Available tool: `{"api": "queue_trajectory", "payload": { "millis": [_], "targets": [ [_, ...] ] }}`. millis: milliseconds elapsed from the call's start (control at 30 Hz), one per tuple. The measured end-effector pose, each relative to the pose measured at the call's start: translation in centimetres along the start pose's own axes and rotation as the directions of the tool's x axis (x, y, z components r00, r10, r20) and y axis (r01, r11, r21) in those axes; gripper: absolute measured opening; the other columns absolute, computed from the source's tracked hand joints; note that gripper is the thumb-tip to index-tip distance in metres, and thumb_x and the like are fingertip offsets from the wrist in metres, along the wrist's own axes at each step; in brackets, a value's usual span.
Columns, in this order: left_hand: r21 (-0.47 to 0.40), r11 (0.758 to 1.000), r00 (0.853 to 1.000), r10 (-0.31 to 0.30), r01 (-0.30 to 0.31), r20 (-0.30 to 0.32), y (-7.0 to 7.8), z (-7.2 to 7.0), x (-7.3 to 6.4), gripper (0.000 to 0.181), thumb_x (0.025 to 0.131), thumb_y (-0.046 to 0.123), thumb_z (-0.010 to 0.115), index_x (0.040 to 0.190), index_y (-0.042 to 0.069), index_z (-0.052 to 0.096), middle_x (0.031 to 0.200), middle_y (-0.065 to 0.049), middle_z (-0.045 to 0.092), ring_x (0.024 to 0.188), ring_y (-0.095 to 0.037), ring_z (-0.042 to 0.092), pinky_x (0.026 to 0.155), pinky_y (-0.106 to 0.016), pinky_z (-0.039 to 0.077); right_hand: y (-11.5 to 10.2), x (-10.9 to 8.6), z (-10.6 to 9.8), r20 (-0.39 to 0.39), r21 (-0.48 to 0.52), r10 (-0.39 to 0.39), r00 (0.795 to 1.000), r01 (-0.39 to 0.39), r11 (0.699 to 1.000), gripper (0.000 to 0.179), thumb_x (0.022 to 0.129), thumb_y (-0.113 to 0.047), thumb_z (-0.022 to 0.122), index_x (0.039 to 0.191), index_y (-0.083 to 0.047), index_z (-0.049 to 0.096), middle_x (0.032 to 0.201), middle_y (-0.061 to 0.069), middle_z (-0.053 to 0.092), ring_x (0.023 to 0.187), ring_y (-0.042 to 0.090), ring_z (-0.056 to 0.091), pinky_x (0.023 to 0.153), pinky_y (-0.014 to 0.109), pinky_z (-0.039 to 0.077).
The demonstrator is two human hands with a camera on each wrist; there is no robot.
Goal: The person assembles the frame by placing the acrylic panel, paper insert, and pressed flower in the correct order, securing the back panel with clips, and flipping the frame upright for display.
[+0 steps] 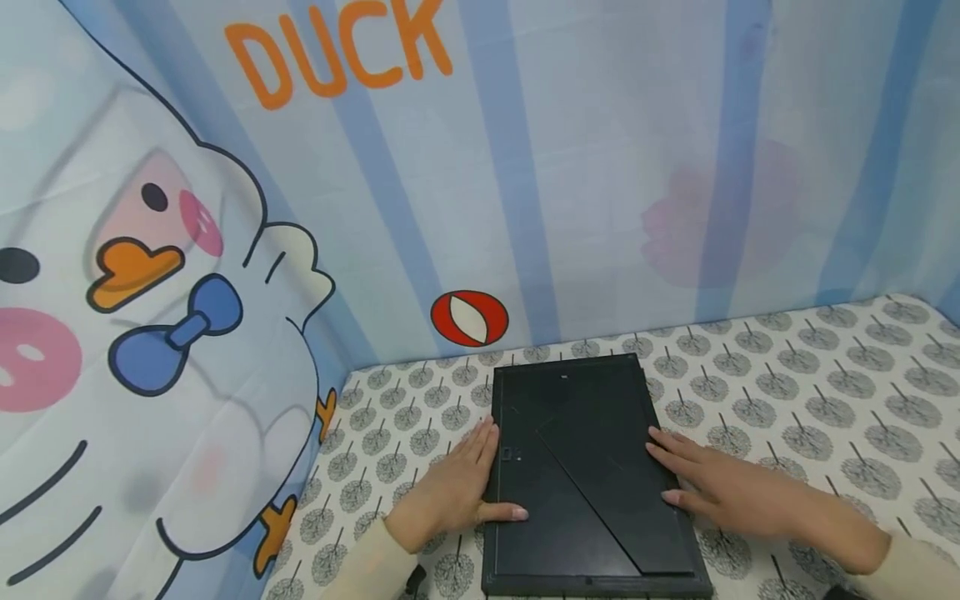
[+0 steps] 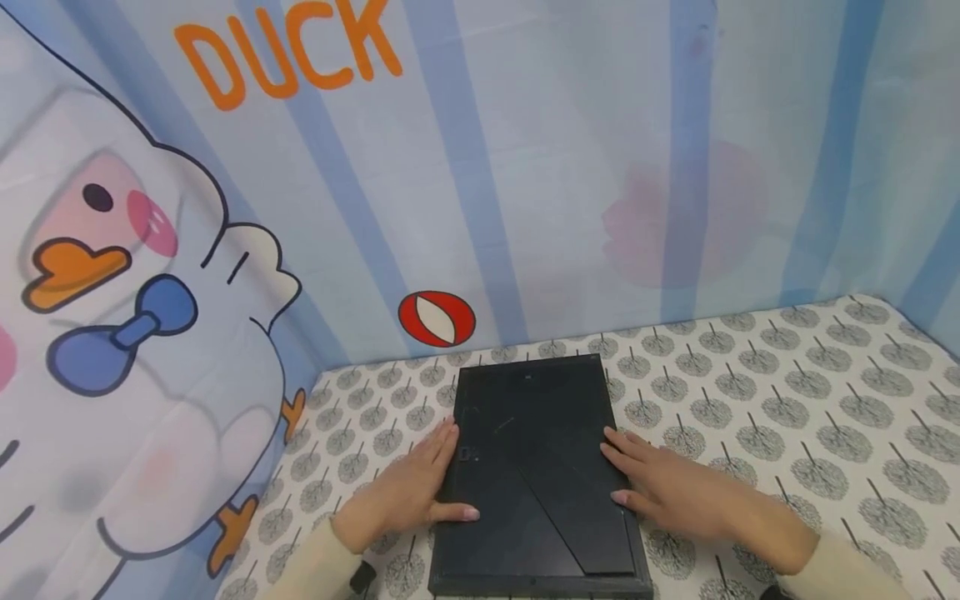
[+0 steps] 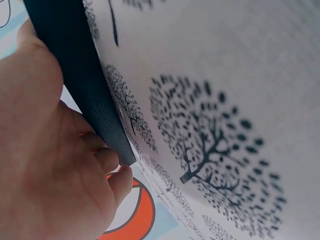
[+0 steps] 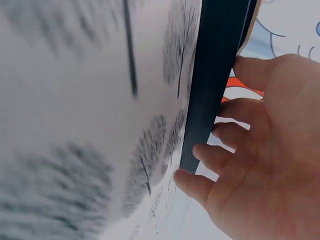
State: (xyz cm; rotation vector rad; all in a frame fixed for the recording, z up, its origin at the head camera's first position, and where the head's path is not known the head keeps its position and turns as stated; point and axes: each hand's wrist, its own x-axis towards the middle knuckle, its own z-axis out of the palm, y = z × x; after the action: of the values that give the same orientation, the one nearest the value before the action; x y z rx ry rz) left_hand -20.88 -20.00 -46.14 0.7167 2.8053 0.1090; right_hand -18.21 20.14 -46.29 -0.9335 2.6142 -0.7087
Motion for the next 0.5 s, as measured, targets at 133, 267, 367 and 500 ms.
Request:
{"api": "queue_trajectory", "payload": {
  "millis": [133, 267, 367, 500],
  "targets": [
    [-0.003, 1.000, 1.000, -0.001, 0.001, -0.004, -0.1, 0.1, -0.1, 0.125, 0.087, 0.087, 0.053, 0.170, 0.006, 0.005, 0.179, -0.014, 0.001, 0.167, -0.028, 0.006, 0.135, -0.046, 0.022, -0.1, -1.5, 0.9, 0.021, 0.031, 0.003, 1.000, -0.004, 1.000, 0.077, 0.109, -0.057, 0.046, 0.169, -0.015, 0.022, 0.177, 0.021, 0.013, 0.153, 0.051, 0.034, 0.108, 0.053, 0.053],
    [-0.009, 1.000, 1.000, -0.004, 0.004, -0.002, -0.2, 0.2, -0.1, 0.124, 0.087, 0.087, 0.053, 0.170, 0.007, 0.005, 0.179, -0.013, 0.001, 0.167, -0.028, 0.006, 0.135, -0.046, 0.022, -0.1, -2.3, 1.8, 0.026, 0.044, 0.018, 0.999, -0.020, 0.999, 0.082, 0.108, -0.058, 0.048, 0.170, -0.013, 0.020, 0.177, 0.022, 0.009, 0.154, 0.052, 0.030, 0.110, 0.052, 0.052],
    [-0.024, 1.000, 1.000, -0.008, 0.008, 0.003, -0.2, 0.1, -0.1, 0.125, 0.087, 0.087, 0.053, 0.170, 0.007, 0.005, 0.179, -0.013, 0.000, 0.167, -0.028, 0.006, 0.135, -0.047, 0.023, -0.3, -2.8, 2.8, 0.034, 0.046, 0.049, 0.998, -0.050, 0.998, 0.087, 0.106, -0.058, 0.052, 0.169, -0.008, 0.019, 0.176, 0.024, 0.008, 0.153, 0.053, 0.030, 0.111, 0.048, 0.053],
    [-0.026, 1.000, 1.000, -0.002, 0.002, 0.000, -0.2, 0.1, -0.2, 0.125, 0.087, 0.087, 0.054, 0.170, 0.006, 0.005, 0.179, -0.013, 0.001, 0.167, -0.028, 0.007, 0.135, -0.047, 0.023, -0.6, -3.5, 4.7, -0.012, -0.046, 0.017, 1.000, -0.017, 0.999, 0.085, 0.106, -0.052, 0.057, 0.164, 0.003, 0.028, 0.170, 0.033, 0.019, 0.155, 0.049, 0.028, 0.106, 0.042, 0.056]
  ]
}}
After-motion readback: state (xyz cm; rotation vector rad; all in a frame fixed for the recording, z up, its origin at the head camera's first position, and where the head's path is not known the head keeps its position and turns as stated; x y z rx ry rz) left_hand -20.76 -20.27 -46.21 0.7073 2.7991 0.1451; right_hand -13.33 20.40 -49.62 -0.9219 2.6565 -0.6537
